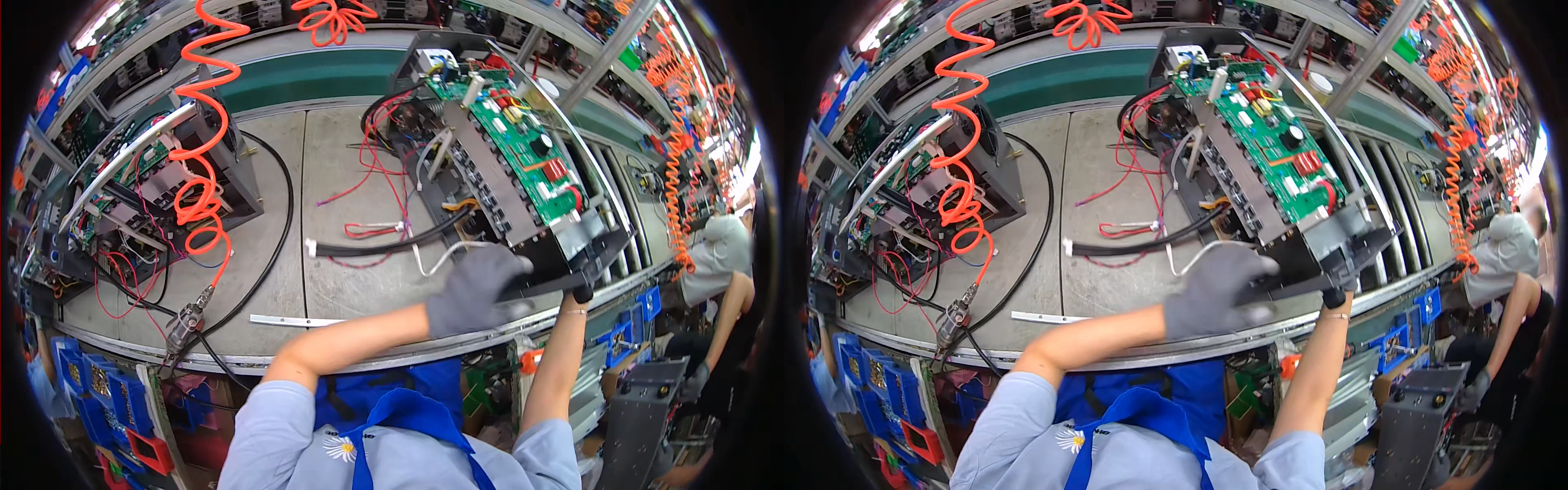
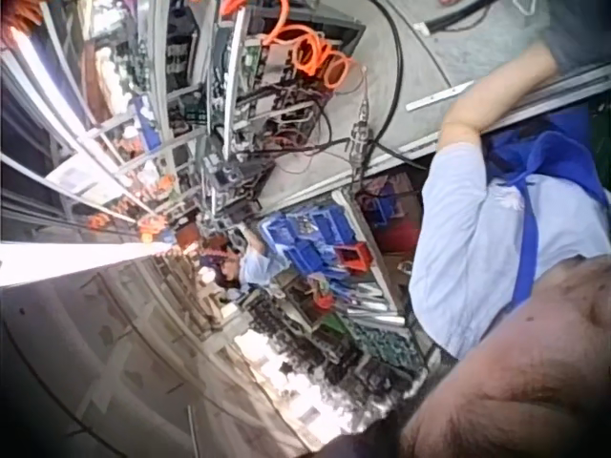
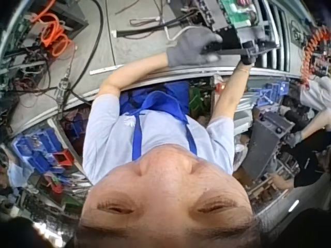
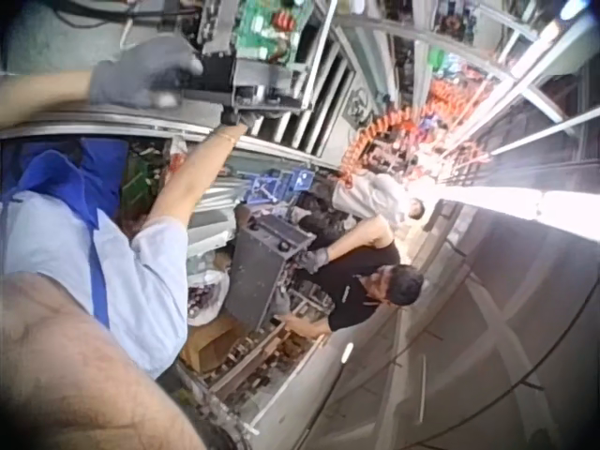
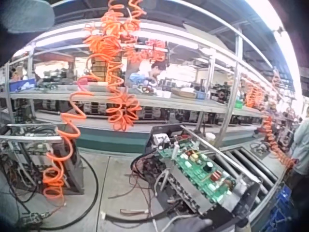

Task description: Assembling and wiring electronic units on a factory production line using an electric screwdriver.

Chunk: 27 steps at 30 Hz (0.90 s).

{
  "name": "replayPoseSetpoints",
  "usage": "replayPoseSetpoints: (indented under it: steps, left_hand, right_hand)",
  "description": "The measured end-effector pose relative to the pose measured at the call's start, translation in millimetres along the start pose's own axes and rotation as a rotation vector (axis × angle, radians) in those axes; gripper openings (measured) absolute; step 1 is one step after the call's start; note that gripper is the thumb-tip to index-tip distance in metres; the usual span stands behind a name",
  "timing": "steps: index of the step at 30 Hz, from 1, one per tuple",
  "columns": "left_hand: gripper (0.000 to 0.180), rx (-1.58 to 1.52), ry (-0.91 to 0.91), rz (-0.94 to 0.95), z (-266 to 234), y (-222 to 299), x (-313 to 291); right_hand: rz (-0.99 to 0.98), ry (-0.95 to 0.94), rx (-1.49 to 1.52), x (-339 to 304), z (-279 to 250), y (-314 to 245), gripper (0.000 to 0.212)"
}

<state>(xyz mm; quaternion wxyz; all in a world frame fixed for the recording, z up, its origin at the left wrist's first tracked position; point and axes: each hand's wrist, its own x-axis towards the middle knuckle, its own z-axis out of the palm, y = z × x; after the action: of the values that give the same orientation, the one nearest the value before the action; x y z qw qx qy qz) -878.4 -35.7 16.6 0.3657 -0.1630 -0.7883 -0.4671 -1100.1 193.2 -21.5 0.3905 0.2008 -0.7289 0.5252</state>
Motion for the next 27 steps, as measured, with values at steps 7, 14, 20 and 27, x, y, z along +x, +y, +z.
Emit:
replayPoseSetpoints:
  steps: [7, 14, 20, 27]
  left_hand:
    - [0.052, 0.594, 0.643, -0.252, -127.9, -192.3, 99.9]
    - [0.063, 0.394, 0.091, -0.554, -179.6, -288.9, 163.0]
    - [0.041, 0.079, 0.024, -0.744, -168.0, -322.9, 172.7]
    - [0.039, 0.414, 0.086, -0.749, -172.4, -297.9, 143.3]
  right_hand:
    - [0.082, -0.055, -0.022, -3.2, 2.6, -90.3, 0.047]
    - [0.125, -0.08, -0.114, -16.8, -2.9, -200.8, 0.067]
    - [-0.049, -0.169, 0.053, -27.8, 2.6, -203.4, 0.064]
    - [-0.128, -0.225, 0.02, -11.7, -19.2, -179.1, 0.05]
